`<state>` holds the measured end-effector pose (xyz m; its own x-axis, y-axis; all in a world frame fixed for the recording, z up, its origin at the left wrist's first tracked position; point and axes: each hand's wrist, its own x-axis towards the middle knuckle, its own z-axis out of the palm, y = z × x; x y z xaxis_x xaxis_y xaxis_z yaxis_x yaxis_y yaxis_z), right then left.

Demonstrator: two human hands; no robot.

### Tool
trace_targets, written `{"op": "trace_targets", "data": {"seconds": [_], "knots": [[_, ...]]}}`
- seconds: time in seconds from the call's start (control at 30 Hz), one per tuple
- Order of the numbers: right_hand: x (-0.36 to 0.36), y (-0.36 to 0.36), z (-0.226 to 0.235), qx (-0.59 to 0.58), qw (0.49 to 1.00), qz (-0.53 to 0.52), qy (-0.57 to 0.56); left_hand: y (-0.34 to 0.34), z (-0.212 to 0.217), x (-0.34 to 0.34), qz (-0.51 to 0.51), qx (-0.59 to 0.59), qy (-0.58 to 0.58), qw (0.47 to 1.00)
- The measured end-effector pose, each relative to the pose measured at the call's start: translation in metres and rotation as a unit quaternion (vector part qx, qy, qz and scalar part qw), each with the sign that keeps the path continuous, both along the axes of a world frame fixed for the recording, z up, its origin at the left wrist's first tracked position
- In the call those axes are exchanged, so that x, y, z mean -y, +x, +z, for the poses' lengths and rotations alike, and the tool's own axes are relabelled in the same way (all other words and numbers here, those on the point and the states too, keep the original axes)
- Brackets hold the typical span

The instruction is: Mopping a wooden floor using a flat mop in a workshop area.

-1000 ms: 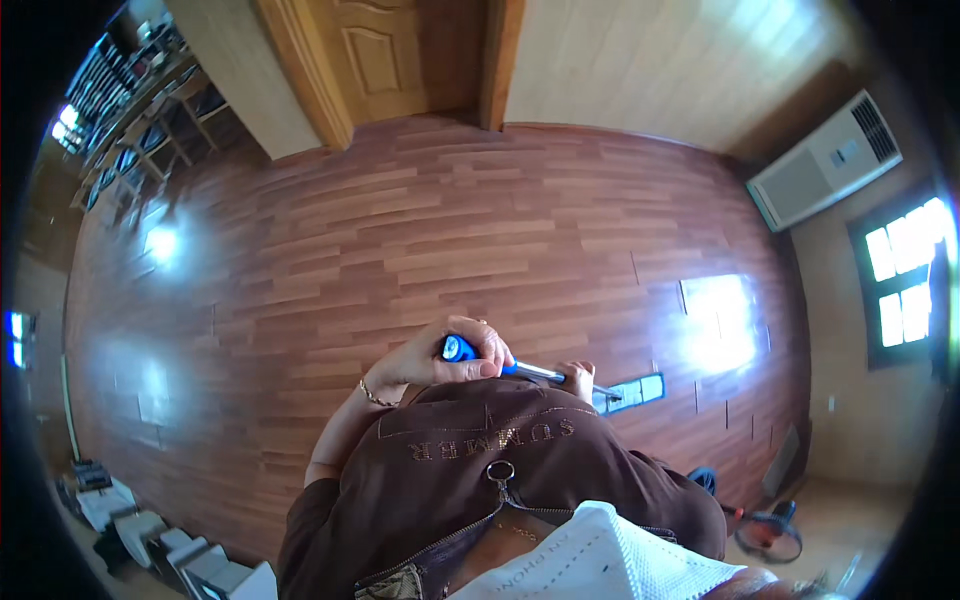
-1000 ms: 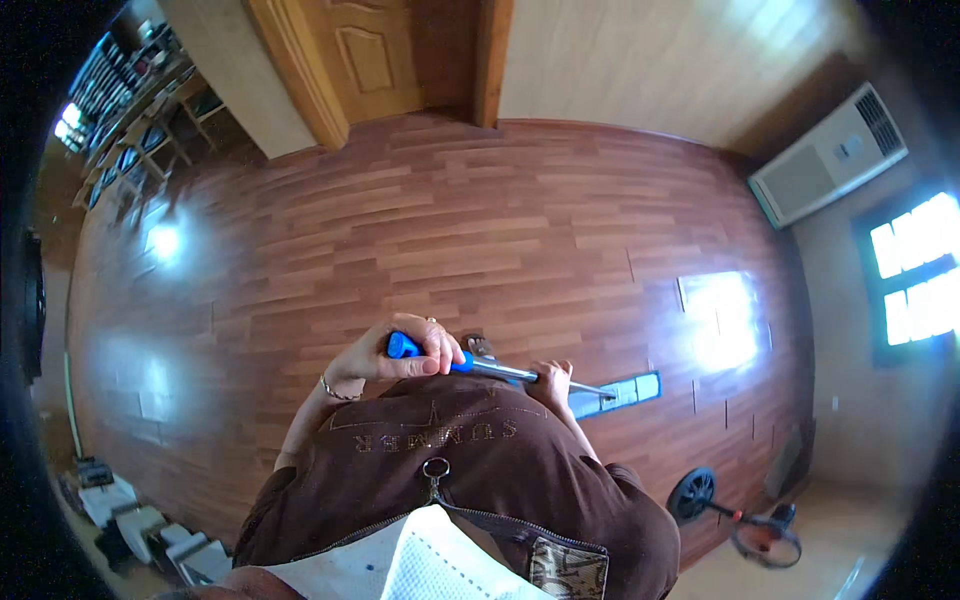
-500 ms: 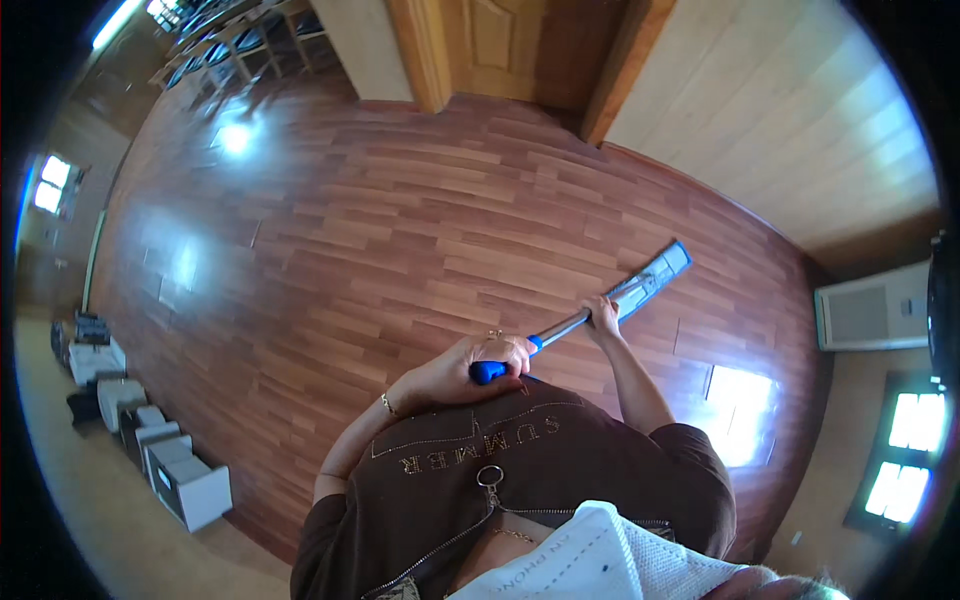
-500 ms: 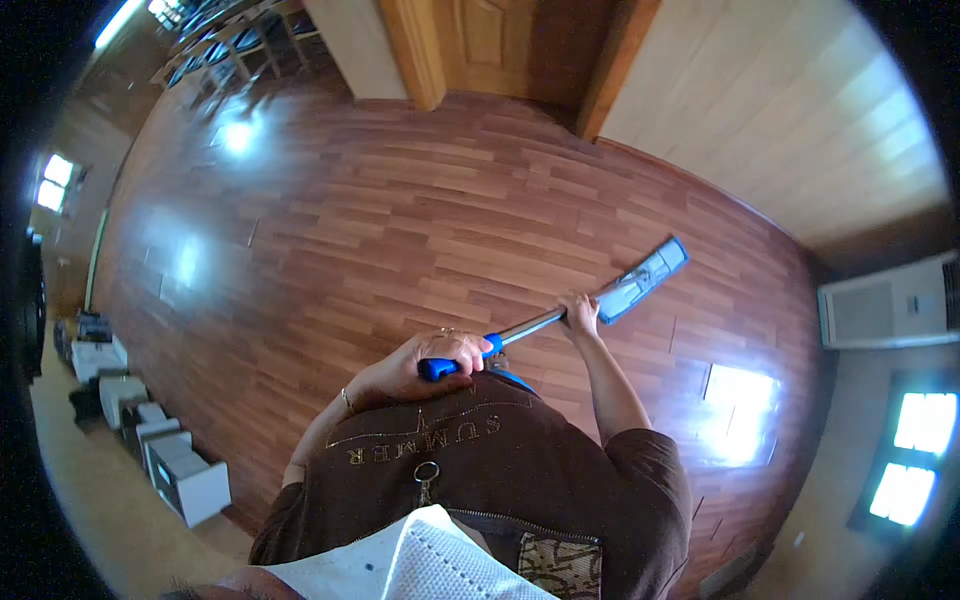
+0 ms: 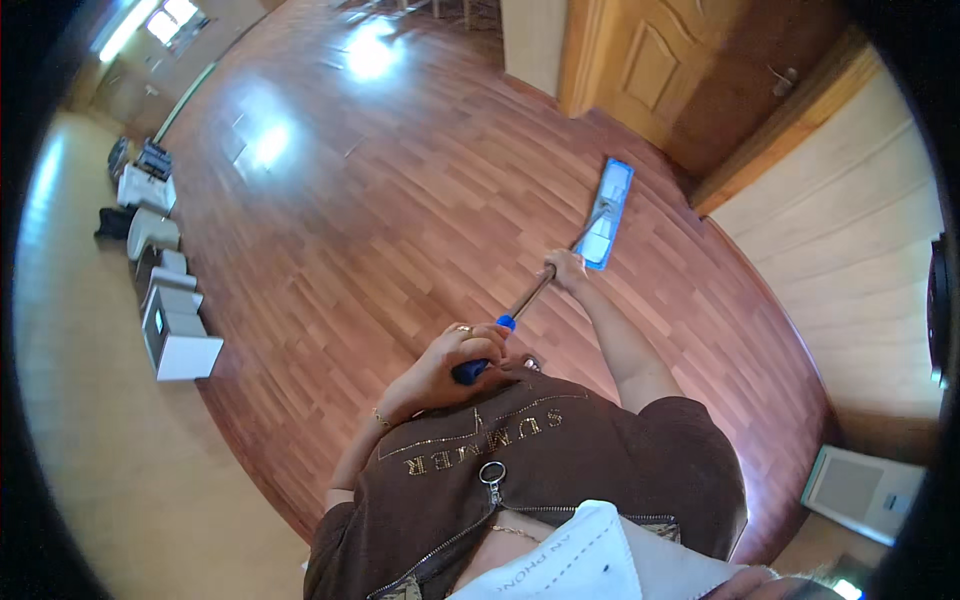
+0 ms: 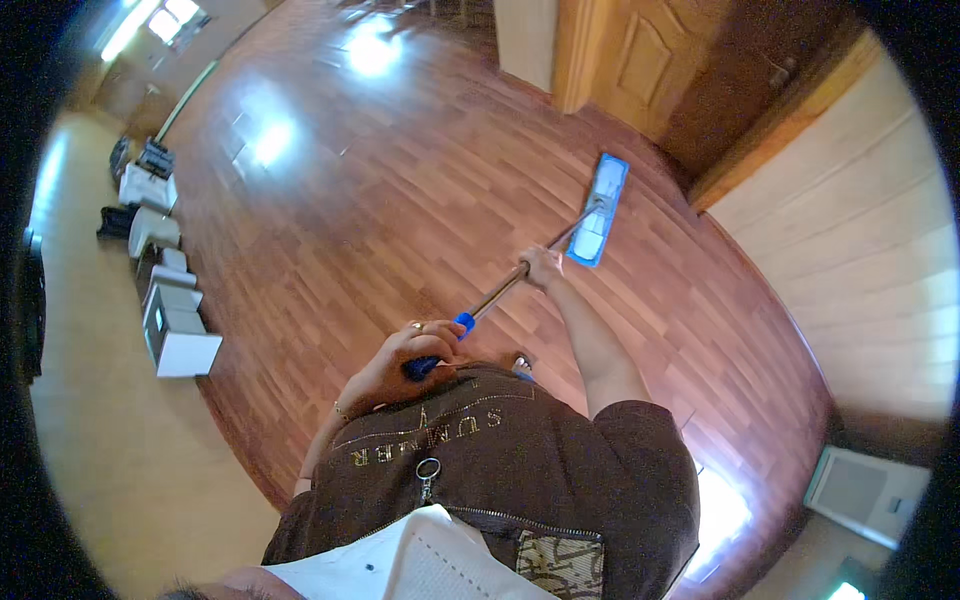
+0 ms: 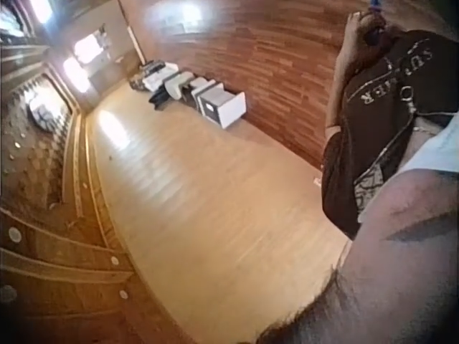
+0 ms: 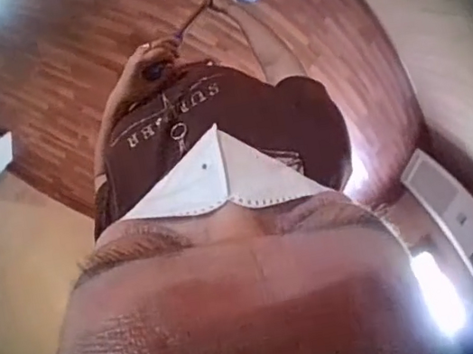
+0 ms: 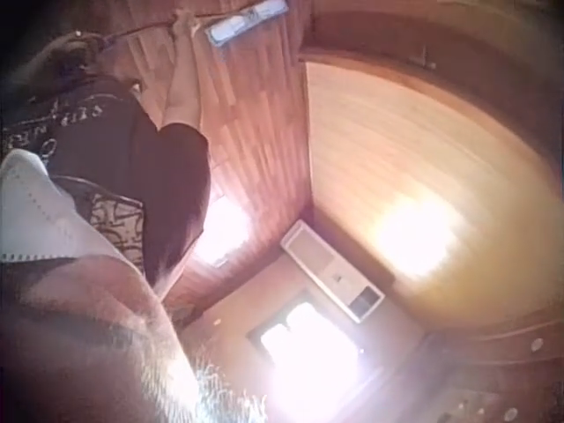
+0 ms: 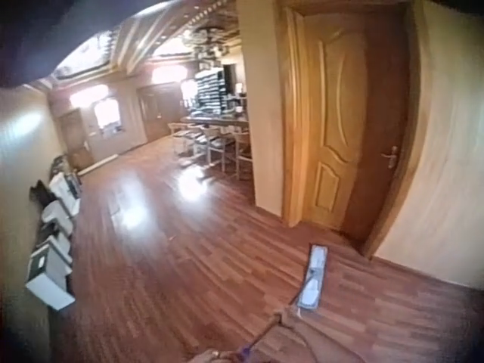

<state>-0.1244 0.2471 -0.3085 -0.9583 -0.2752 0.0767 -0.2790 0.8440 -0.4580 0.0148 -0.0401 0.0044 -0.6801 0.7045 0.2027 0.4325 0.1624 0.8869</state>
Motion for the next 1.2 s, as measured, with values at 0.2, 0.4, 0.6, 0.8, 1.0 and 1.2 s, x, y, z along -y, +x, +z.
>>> {"op": "trace_targets", "data": {"seconds": [0.2, 0.4, 0.6, 0.8, 1.0, 1.2], "knots": [[0.119, -0.015, 0.049, 0.002, 0.988, 0.144, -0.061, 0.032, 0.045, 0.042, 0.076, -0.128, -0.120, 0.982], [0.211, 0.012, 0.058, -0.003, 0.943, 0.251, -0.220, 0.073, 0.089, 0.060, 0.124, -0.212, -0.126, 0.961], [0.285, 0.056, 0.097, -0.017, 0.884, 0.415, -0.213, 0.110, 0.117, 0.064, 0.143, -0.271, -0.126, 0.943], [0.304, 0.097, 0.103, 0.087, 0.822, 0.540, -0.157, 0.125, 0.129, 0.049, 0.095, -0.305, -0.118, 0.940], [0.288, 0.098, 0.119, 0.043, 0.797, 0.583, -0.152, 0.124, 0.142, 0.047, 0.093, -0.300, -0.057, 0.948], [0.233, 0.092, 0.132, 0.032, 0.841, 0.533, -0.087, 0.130, 0.136, 0.045, 0.118, -0.315, 0.026, 0.941]]}}
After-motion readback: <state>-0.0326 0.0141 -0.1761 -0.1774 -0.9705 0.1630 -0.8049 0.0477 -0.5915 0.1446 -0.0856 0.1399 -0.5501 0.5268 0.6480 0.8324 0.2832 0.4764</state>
